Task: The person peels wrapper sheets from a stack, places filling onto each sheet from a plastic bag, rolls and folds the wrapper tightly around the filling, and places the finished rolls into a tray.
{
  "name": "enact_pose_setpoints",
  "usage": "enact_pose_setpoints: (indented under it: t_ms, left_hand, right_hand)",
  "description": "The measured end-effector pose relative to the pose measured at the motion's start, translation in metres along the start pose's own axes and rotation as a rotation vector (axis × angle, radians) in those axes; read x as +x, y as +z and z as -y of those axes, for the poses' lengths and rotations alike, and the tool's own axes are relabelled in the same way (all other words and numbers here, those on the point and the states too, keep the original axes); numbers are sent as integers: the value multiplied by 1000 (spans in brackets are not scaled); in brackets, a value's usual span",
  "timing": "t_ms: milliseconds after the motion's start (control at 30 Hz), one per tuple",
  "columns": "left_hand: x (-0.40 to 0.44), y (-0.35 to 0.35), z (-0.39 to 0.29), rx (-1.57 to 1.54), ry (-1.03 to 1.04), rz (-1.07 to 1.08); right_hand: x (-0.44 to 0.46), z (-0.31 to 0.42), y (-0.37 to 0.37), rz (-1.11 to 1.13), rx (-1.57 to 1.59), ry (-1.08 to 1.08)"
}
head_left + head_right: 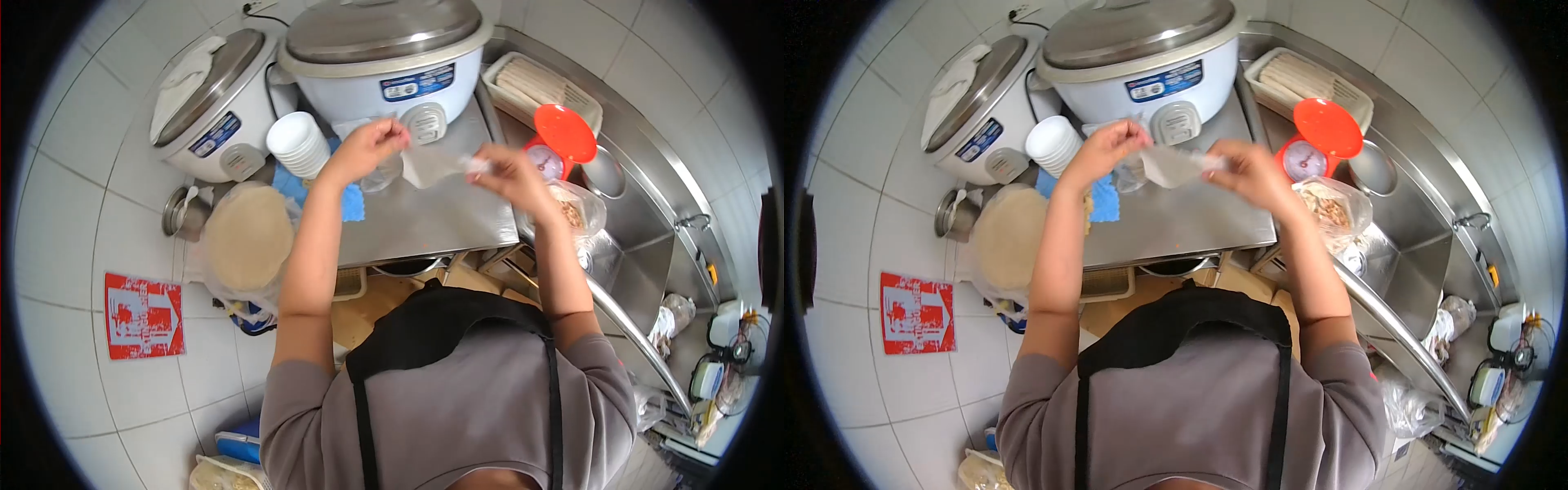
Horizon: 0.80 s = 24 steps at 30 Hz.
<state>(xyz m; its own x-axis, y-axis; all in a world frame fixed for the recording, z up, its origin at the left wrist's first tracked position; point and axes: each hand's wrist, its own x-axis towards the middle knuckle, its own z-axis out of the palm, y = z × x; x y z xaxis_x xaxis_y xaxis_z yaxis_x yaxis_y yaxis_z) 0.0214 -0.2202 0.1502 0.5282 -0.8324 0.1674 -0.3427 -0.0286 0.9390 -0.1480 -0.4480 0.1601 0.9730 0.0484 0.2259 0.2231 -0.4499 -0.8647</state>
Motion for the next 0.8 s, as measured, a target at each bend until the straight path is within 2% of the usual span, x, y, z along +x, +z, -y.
enact_pose_setpoints:
  t_ms: [67, 133, 233, 267, 400, 433, 500, 533, 567, 667, 700, 767, 800]
  left_hand:
    - [-16, 9, 9, 73, -116, 55]
    - [-35, 16, 21, 130, -204, 118]
    - [-55, 28, 38, 93, -259, -7]
    - [-60, 37, 46, 113, -270, -14]
    - [-61, 83, 66, 194, -261, 7]
    - [-57, 95, 70, 210, -246, 25]
    - [-49, 119, 85, 405, -25, -3]
    - [-48, 127, 91, 502, 87, -19]
    - [-46, 130, 96, 500, 32, 40]
    - [-50, 130, 96, 770, -34, -9]
    - [-48, 121, 102, 922, 9, -77]
    - [-49, 102, 119, 1222, 87, -214]
    - [-50, 100, 118, 1102, 15, -260]
  right_hand:
    - [-21, -20, 20, 143, -304, -179]
    - [-49, -46, 35, 518, -538, -59]
    - [-82, -68, 30, 482, -352, -8]
    - [-86, -68, 18, 470, -321, 86]
    - [-90, -100, -26, 144, -447, 360]
    - [-84, -108, -33, 74, -429, 354]
    - [-72, -123, -45, -60, -392, 341]
    - [-67, -132, -44, -56, -417, 301]
    - [-56, -141, -39, -54, -446, 256]
    - [-31, -175, -25, -45, -481, 17]
    - [-25, -182, -21, -44, -485, -83]
    - [-22, -186, -9, -3, -633, -47]
    - [-18, -186, -7, 21, -711, -37]
